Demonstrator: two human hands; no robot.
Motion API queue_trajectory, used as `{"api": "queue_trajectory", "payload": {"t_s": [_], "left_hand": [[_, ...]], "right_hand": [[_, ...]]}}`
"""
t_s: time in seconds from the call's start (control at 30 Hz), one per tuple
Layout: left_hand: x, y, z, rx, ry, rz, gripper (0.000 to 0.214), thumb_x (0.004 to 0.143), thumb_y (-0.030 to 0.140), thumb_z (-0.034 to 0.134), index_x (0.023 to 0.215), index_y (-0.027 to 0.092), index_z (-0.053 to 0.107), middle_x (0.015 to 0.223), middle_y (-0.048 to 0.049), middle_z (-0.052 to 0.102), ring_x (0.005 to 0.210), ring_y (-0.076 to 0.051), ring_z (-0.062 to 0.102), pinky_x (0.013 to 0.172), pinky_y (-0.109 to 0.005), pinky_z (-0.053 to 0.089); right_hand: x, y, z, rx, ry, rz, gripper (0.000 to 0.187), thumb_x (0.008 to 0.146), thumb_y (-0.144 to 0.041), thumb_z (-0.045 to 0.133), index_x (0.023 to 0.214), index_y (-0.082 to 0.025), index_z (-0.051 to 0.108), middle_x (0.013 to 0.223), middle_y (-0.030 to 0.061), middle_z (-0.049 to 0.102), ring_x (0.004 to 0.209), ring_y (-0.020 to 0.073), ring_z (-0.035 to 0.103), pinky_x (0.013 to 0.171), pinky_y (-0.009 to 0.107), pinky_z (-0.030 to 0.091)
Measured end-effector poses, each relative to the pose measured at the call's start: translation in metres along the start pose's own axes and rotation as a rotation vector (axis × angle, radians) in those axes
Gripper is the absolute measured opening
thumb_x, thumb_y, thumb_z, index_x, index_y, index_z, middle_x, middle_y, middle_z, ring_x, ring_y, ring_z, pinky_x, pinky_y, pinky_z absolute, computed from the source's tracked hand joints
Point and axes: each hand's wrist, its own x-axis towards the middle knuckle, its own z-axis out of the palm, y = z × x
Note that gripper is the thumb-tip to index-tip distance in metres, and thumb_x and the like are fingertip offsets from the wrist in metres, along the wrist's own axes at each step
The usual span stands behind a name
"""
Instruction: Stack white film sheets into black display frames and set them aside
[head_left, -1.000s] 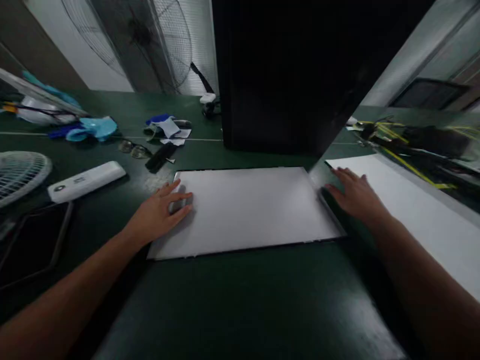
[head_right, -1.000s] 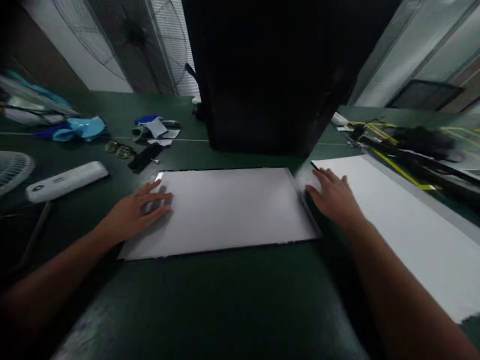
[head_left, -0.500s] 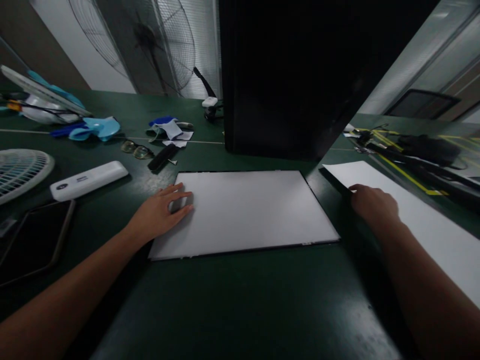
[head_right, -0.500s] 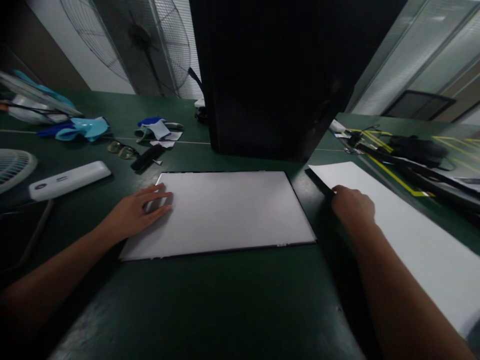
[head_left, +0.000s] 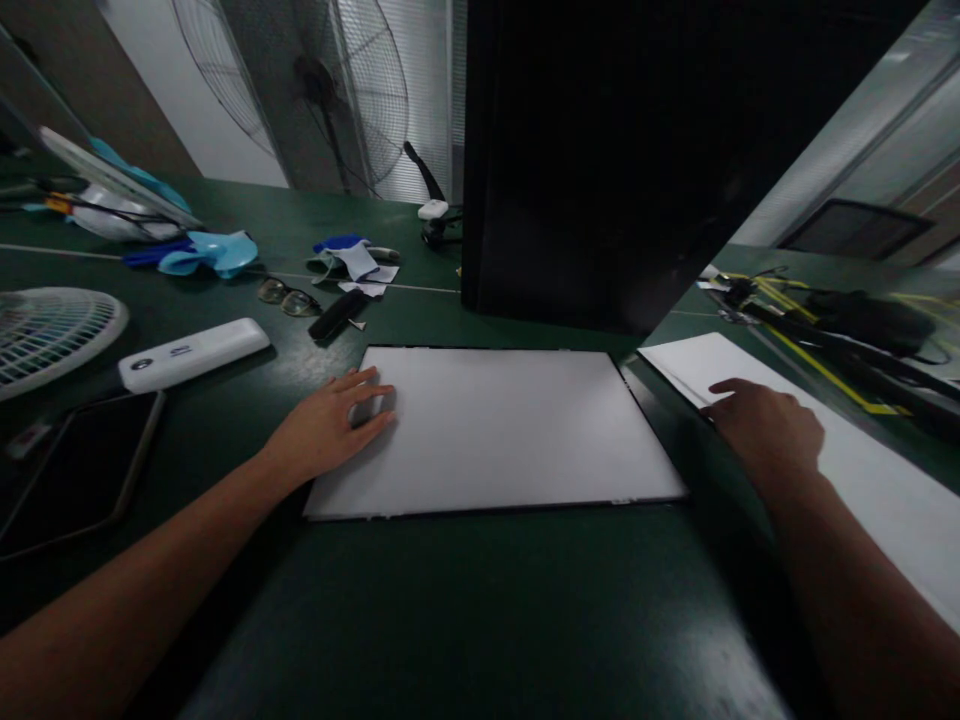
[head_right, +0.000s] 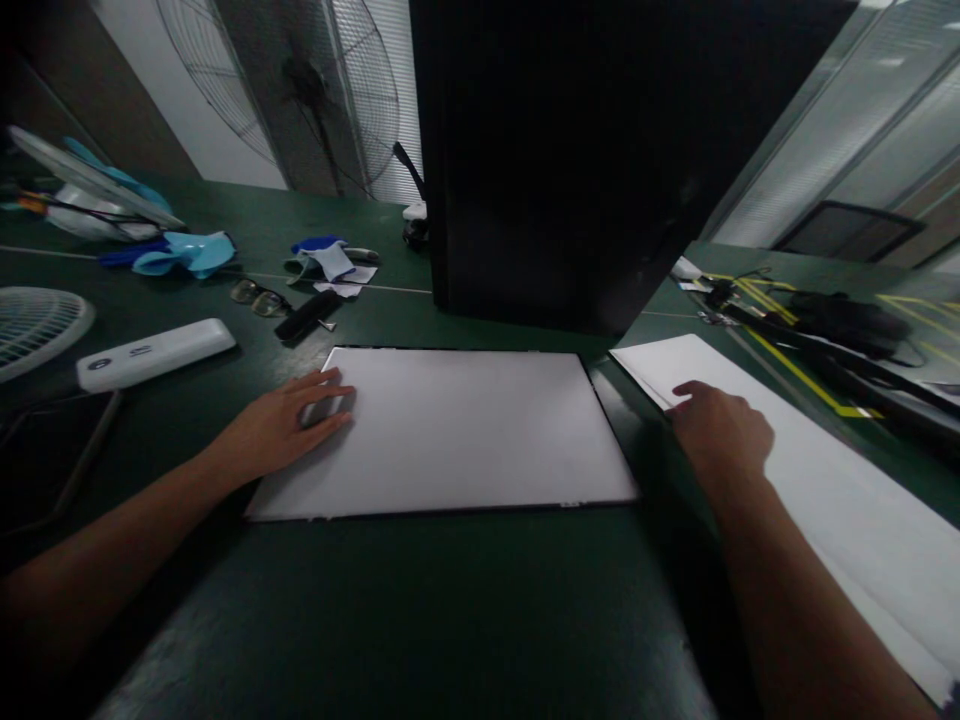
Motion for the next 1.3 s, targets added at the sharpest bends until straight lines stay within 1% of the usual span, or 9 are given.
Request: {"api": "queue_trajectory", "payload": {"t_s": [0.27, 0.4, 0.5, 0.6, 0.73, 0.87, 1.0, 1.17, 1.3], "left_hand": [[-0.001, 0.002, -0.002, -0.020, 0.013, 0.022, 0.063, 0.100, 0.066, 0.051, 0.144, 0.025, 0.069, 0.168, -0.0119, 0.049, 0.155, -0.040, 0.045, 0.127, -0.062, 0.036], [-0.002, 0.007, -0.005, -0.015, 0.014, 0.003, 0.070, 0.103, 0.067, 0.042, 0.154, 0.022, 0.059, 0.167, -0.0122, 0.050, 0.156, -0.037, 0.044, 0.129, -0.058, 0.036], [-0.004, 0.011, -0.008, -0.036, 0.023, -0.044, 0.077, 0.106, 0.068, 0.031, 0.162, 0.018, 0.048, 0.167, -0.0130, 0.050, 0.156, -0.036, 0.043, 0.128, -0.054, 0.037], [-0.005, 0.012, -0.010, -0.053, 0.019, -0.058, 0.083, 0.104, 0.072, 0.029, 0.163, 0.016, 0.044, 0.167, -0.0145, 0.049, 0.155, -0.039, 0.044, 0.127, -0.056, 0.038], [-0.003, 0.009, -0.007, -0.044, 0.003, -0.006, 0.089, 0.100, 0.078, 0.038, 0.165, 0.017, 0.042, 0.169, -0.0161, 0.046, 0.156, -0.040, 0.042, 0.127, -0.060, 0.036], [-0.003, 0.008, -0.005, -0.018, -0.014, 0.011, 0.095, 0.093, 0.083, 0.051, 0.166, 0.022, 0.042, 0.172, -0.0168, 0.041, 0.158, -0.043, 0.038, 0.127, -0.063, 0.034], [-0.005, 0.008, -0.005, 0.009, -0.053, 0.040, 0.073, 0.099, 0.074, 0.050, 0.158, 0.031, 0.056, 0.176, -0.0110, 0.034, 0.160, -0.044, 0.034, 0.127, -0.066, 0.032], [-0.004, 0.003, -0.002, -0.010, -0.016, 0.064, 0.056, 0.105, 0.047, 0.046, 0.156, 0.031, 0.060, 0.177, -0.0092, 0.032, 0.159, -0.042, 0.035, 0.126, -0.067, 0.033], [-0.002, 0.000, 0.000, -0.029, 0.021, 0.086, 0.055, 0.104, 0.034, 0.040, 0.152, 0.024, 0.064, 0.172, -0.0114, 0.041, 0.158, -0.036, 0.041, 0.127, -0.061, 0.036]], "right_hand": [[-0.036, -0.043, -0.021, 0.008, 0.101, -0.226, 0.057, 0.113, -0.045, 0.023, 0.135, -0.029, 0.074, 0.138, 0.0108, 0.064, 0.105, 0.0293, 0.068, 0.072, 0.039, 0.047], [-0.078, -0.085, -0.016, 0.053, 0.081, -0.705, 0.036, 0.105, -0.025, 0.050, 0.129, -0.030, 0.076, 0.125, 0.0058, 0.070, 0.099, 0.0184, 0.069, 0.078, 0.030, 0.055], [-0.107, -0.110, -0.006, 0.149, 0.244, -1.166, 0.041, 0.095, -0.008, 0.054, 0.127, -0.022, 0.075, 0.114, 0.0077, 0.073, 0.092, 0.0198, 0.070, 0.078, 0.032, 0.061], [-0.127, -0.126, -0.005, 0.294, 0.331, -1.351, 0.039, 0.099, -0.007, 0.048, 0.126, -0.017, 0.074, 0.113, 0.0091, 0.073, 0.094, 0.0214, 0.070, 0.078, 0.037, 0.064], [-0.140, -0.134, -0.014, 0.461, 0.136, -1.421, 0.042, 0.108, -0.019, 0.047, 0.146, -0.019, 0.065, 0.139, 0.0076, 0.068, 0.126, 0.0223, 0.066, 0.106, 0.042, 0.061], [-0.137, -0.130, -0.019, 0.550, -0.125, -1.547, 0.063, 0.108, -0.033, 0.054, 0.168, -0.023, 0.039, 0.168, 0.0060, 0.039, 0.154, 0.0199, 0.042, 0.126, 0.039, 0.045], [-0.112, -0.117, -0.005, 0.530, 0.047, -1.371, 0.058, 0.109, -0.037, 0.049, 0.165, -0.020, 0.045, 0.166, 0.0092, 0.043, 0.153, 0.0250, 0.044, 0.125, 0.050, 0.045], [-0.042, -0.065, 0.016, 0.295, 0.098, -0.730, 0.051, 0.112, -0.047, 0.038, 0.149, -0.022, 0.063, 0.152, 0.0078, 0.059, 0.147, 0.0271, 0.050, 0.127, 0.053, 0.039], [0.012, -0.008, 0.031, 0.184, 0.107, -0.352, 0.066, 0.112, -0.050, 0.038, 0.159, -0.005, 0.048, 0.164, 0.0221, 0.040, 0.158, 0.0346, 0.029, 0.132, 0.050, 0.024]]}}
